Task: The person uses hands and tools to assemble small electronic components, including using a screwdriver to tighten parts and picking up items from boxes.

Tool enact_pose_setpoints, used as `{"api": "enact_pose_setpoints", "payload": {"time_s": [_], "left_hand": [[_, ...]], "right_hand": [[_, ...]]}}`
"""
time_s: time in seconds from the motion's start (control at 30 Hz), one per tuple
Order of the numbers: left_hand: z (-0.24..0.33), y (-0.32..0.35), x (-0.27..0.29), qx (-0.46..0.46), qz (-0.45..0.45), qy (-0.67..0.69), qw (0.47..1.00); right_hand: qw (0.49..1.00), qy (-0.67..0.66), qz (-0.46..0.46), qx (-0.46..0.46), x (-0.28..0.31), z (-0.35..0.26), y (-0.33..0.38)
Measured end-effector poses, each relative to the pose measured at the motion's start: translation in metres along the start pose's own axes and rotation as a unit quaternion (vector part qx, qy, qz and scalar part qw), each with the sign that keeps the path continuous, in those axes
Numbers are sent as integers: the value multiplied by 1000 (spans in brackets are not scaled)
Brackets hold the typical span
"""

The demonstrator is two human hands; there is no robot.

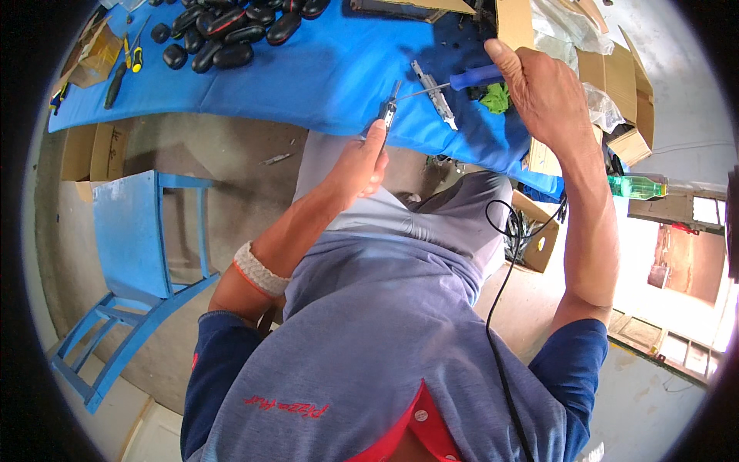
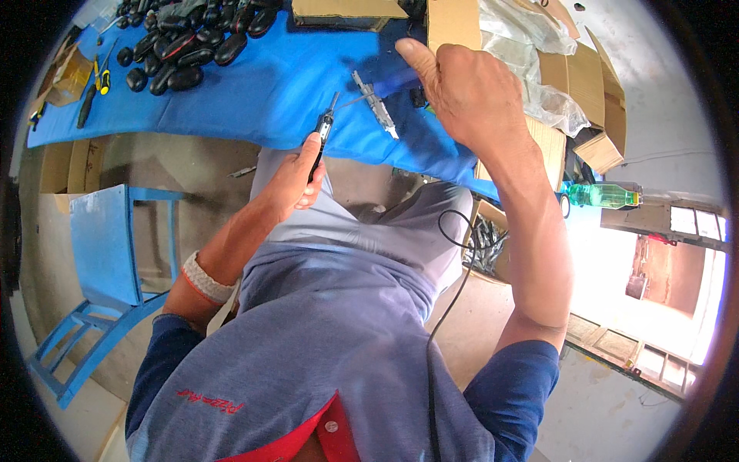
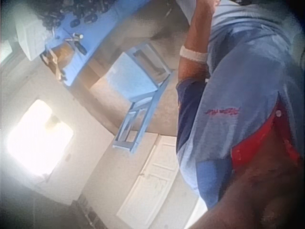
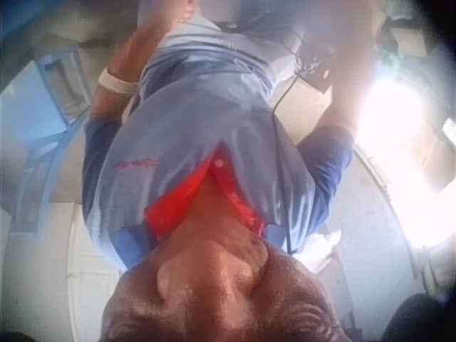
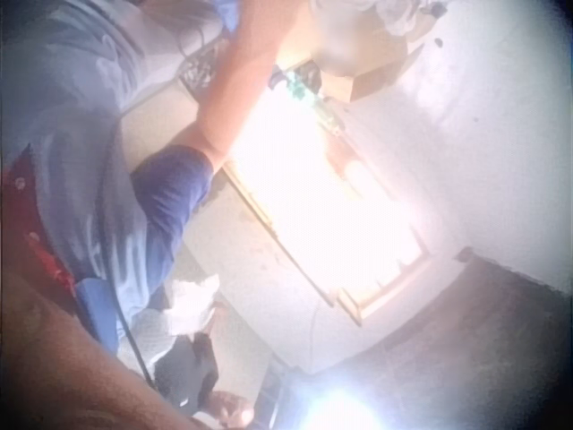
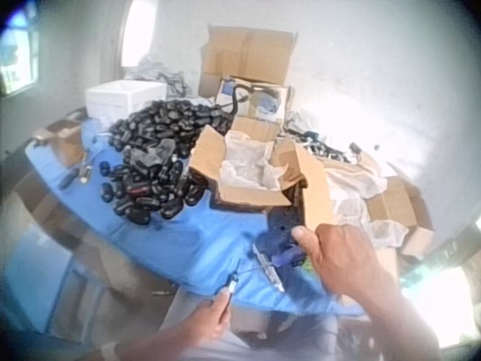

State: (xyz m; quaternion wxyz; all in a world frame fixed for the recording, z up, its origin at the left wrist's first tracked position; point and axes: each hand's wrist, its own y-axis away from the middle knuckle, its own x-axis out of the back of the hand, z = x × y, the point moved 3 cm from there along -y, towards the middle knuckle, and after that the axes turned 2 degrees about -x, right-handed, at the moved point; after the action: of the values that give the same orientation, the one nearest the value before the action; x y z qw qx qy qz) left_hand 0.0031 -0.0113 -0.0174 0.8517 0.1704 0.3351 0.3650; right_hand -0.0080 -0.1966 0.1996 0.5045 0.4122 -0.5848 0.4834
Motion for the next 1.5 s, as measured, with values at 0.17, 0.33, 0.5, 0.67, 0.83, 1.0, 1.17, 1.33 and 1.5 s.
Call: {"api": "enact_pose_setpoints", "payload": {"time_s": [0.17, 0.33, 0.5, 0.67, 0.83, 1.0, 1.17, 1.33, 1.5], "left_hand": [[-2, -2, -1, -5, 6, 2, 1000], [0, 0, -2, -4, 7, 1, 1000], [1, 0, -2, -8, 10, -2, 1000], [0, 0, 1, 6, 7, 2, 1000], [0, -1, -1, 4, -1, 6, 1000], [0, -1, -2, -4, 0, 7, 1000], [-1, -3, 0, 0, 4, 5, 1000], [-1, -1, 0, -5, -2, 4, 1000], [-2, -2, -1, 1, -2, 13, 1000]], "right_hand": [[991, -119, -7, 54, -4, 8, 0], [961, -249, -14, 116, -7, 3, 2], [950, -286, -8, 122, -3, -9, 5], [997, -60, 27, 46, 3, -9, 3], [989, -123, 7, 79, 1, -3, 1], [966, -237, -14, 105, -3, -4, 6], [964, -247, 25, 94, -3, -5, 7], [998, -32, -24, 45, 4, 1, 1], [972, -217, -6, 85, -5, 3, 7]]}}
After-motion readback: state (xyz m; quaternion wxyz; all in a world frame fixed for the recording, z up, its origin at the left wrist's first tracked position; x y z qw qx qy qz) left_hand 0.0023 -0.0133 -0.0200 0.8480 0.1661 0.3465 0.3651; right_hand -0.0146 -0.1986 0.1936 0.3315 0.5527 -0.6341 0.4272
